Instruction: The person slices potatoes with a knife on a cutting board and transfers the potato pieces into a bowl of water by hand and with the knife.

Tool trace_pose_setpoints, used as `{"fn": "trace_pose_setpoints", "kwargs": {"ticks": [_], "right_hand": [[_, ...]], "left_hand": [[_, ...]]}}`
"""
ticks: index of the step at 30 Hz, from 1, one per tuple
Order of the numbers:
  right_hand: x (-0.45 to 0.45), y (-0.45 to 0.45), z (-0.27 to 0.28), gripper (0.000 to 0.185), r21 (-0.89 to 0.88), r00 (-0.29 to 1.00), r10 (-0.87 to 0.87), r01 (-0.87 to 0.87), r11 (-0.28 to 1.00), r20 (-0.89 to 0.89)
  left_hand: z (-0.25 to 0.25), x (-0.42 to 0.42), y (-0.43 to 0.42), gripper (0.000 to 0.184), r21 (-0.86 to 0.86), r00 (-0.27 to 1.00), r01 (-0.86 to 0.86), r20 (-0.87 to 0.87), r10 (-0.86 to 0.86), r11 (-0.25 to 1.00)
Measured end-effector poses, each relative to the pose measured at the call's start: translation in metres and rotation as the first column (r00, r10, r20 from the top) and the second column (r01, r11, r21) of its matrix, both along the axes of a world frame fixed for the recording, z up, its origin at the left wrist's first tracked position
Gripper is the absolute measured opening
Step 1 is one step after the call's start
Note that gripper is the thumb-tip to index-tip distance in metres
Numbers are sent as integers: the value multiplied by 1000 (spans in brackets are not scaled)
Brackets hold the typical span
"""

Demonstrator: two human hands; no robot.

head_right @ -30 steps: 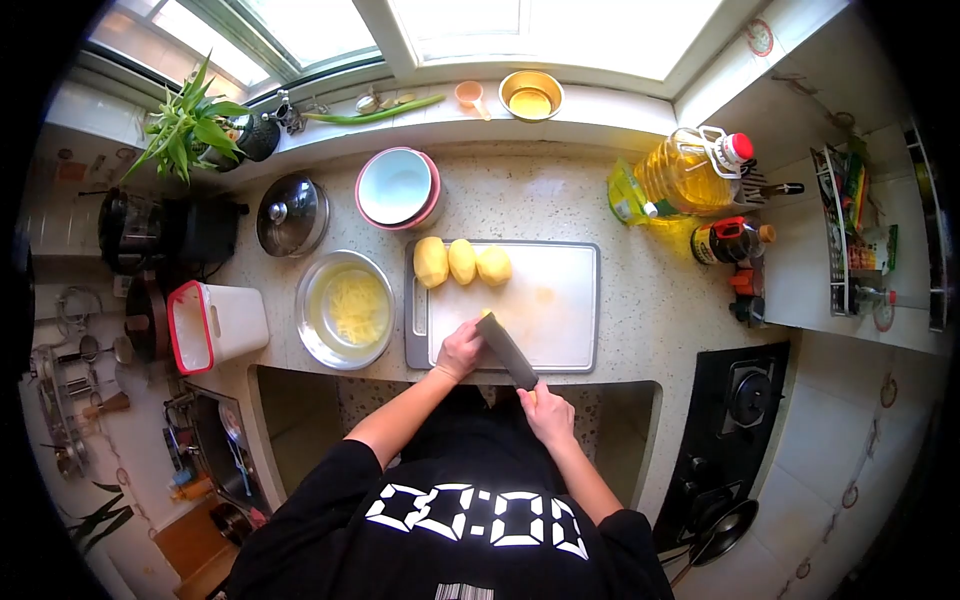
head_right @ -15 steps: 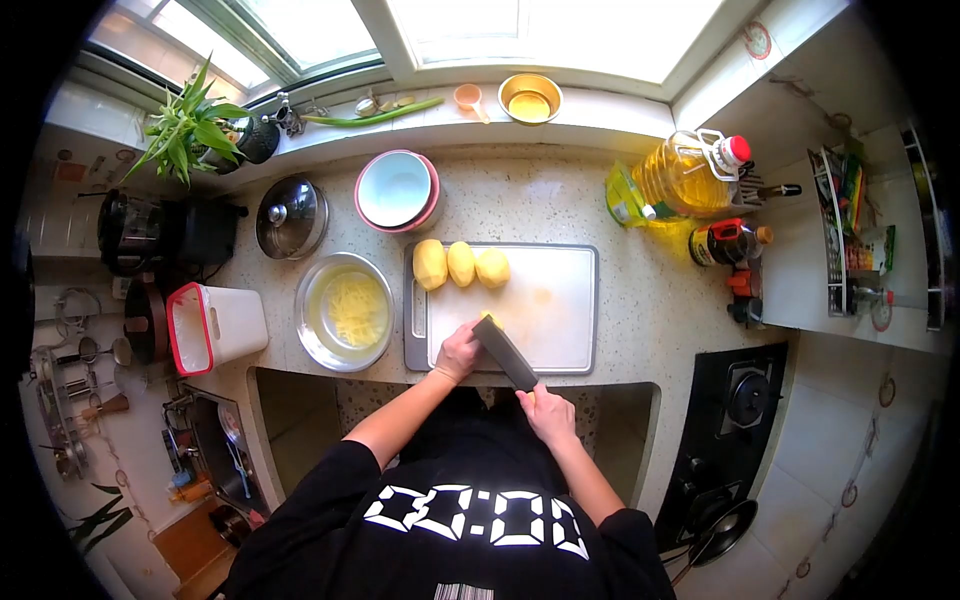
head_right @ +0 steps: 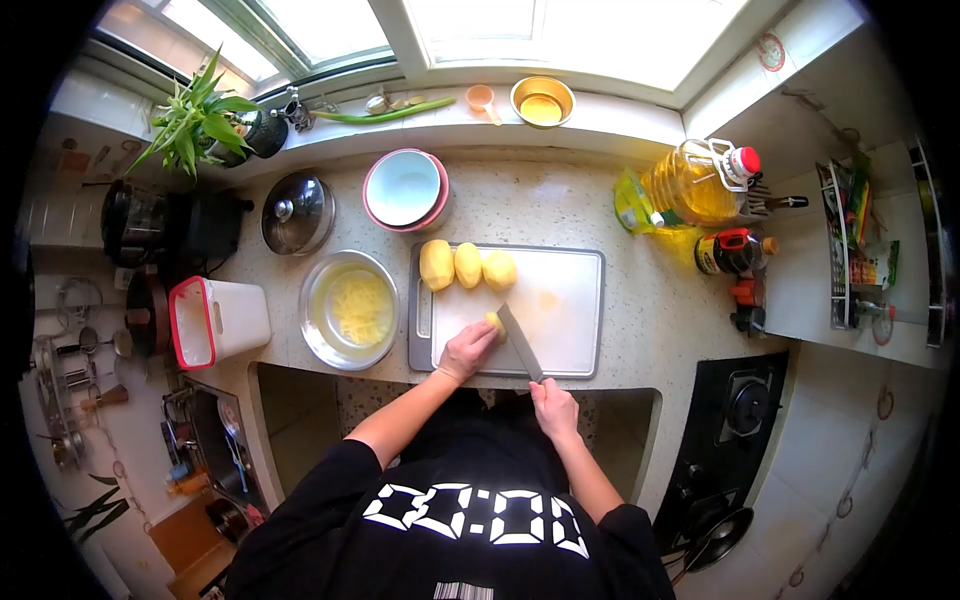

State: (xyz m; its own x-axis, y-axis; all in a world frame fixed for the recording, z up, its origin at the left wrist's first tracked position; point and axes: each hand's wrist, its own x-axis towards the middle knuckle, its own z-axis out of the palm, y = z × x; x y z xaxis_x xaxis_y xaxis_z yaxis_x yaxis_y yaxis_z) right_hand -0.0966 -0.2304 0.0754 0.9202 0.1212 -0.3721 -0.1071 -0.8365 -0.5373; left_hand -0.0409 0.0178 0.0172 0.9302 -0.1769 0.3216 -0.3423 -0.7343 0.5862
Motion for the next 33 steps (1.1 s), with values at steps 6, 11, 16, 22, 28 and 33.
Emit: {"fn": "trace_pose_setpoints", "kwargs": {"ticks": [6, 11, 16, 22, 28, 33], "right_hand": [[-6, -3, 16, 46, -71, 995, 102, -103, 992, -5], [-3, -2, 18, 48, -110, 993, 116, -118, 987, -20], [-3, -3, 22, 48, -65, 993, 116, -118, 991, -27], [-4, -1, 22, 48, -78, 992, 121, -123, 989, -38], [-3, 6, 19, 49, -126, 990, 136, -138, 982, -24], [7, 16, 11, 49, -165, 989, 148, -146, 975, -4]], "left_hand": [[-1, -1, -1, 30, -10, 999, -34, -23, 33, 999], [-4, -1, 0, 32, 13, 998, -14, -53, 14, 1000], [-7, -1, 1, 32, 10, 999, -15, -38, 15, 1000], [-8, -1, 0, 35, -11, 999, -14, -32, 13, 1000], [-12, -2, 1, 37, 18, 999, -17, -39, 18, 1000], [-4, -3, 2, 28, 39, 997, -9, -76, 12, 999]]}}
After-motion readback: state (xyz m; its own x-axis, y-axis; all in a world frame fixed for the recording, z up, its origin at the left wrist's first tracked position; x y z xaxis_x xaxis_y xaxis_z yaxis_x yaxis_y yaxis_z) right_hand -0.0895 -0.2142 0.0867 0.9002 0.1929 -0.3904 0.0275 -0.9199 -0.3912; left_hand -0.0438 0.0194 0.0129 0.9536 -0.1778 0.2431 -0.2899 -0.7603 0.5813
